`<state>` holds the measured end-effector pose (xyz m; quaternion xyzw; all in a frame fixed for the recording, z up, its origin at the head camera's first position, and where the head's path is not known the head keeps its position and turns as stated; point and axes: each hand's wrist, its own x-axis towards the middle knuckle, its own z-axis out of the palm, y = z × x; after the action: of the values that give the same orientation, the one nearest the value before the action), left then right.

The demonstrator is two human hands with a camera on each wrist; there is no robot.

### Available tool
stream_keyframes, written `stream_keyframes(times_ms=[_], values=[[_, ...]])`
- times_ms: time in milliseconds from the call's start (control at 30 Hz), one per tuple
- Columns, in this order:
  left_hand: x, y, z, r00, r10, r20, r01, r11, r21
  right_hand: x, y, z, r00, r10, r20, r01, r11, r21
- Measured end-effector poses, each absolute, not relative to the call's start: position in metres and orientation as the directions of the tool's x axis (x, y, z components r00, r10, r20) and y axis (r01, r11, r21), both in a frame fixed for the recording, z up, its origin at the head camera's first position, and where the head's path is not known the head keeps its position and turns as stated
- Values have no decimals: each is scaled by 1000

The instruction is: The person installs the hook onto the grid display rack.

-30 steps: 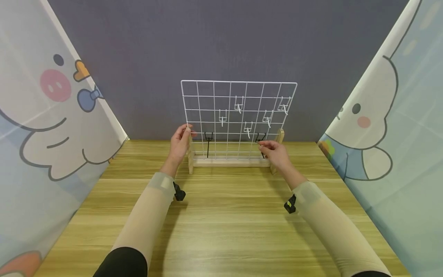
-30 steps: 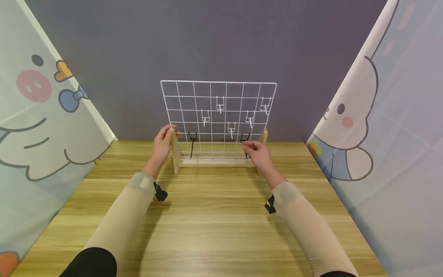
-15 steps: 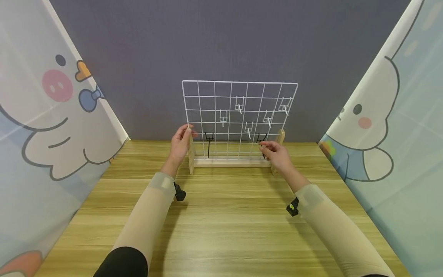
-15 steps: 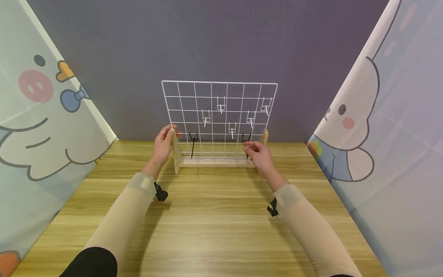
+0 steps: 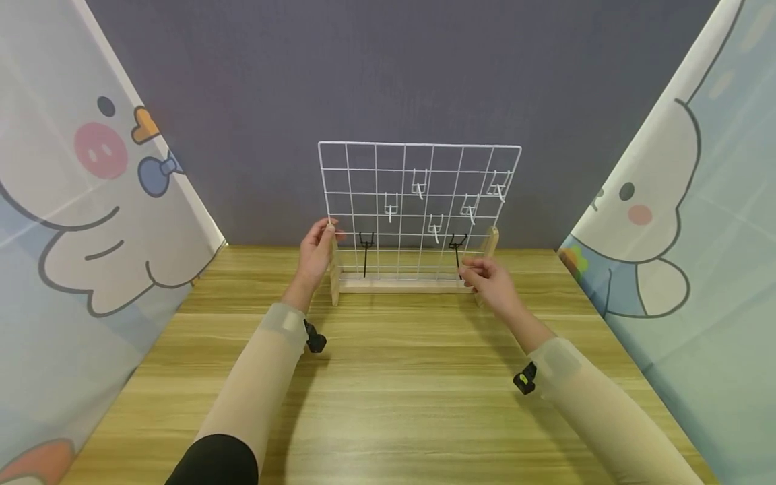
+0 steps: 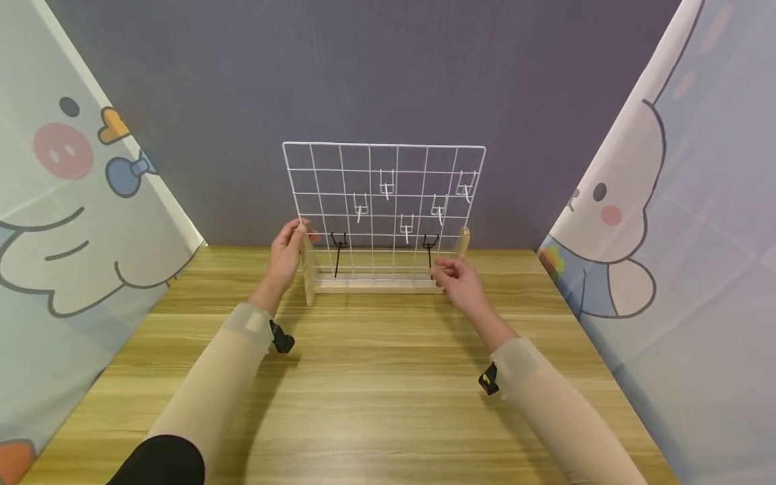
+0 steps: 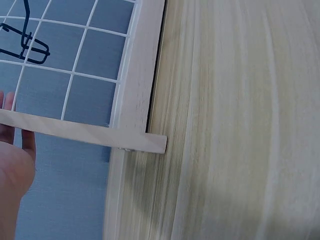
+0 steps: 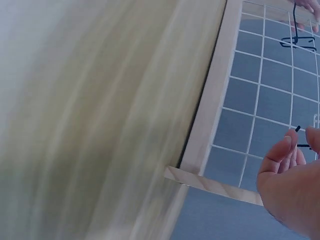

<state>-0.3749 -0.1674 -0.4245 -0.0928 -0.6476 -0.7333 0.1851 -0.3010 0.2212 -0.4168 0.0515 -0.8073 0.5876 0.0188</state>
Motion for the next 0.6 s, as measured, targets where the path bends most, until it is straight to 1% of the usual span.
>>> stream_keyframes(times_ms=[100,233,433,600], values=[[-374,-167,-425,-913,-155,377,394,-98,914,-294,225,-421,-995,-71,71,-90,304,-948],[-372,-167,-423,-915,-149,376,390,-74,918,-286,228,-426,-995,-80,66,-87,302,-949],[-367,-172,-420,-921,-135,365,373,-35,927,-273,232,-426,-994,-86,68,-94,349,-932],[-360,-178,-419,-913,-143,383,393,-44,919,-262,235,-426,-991,-111,76,-112,367,-924]])
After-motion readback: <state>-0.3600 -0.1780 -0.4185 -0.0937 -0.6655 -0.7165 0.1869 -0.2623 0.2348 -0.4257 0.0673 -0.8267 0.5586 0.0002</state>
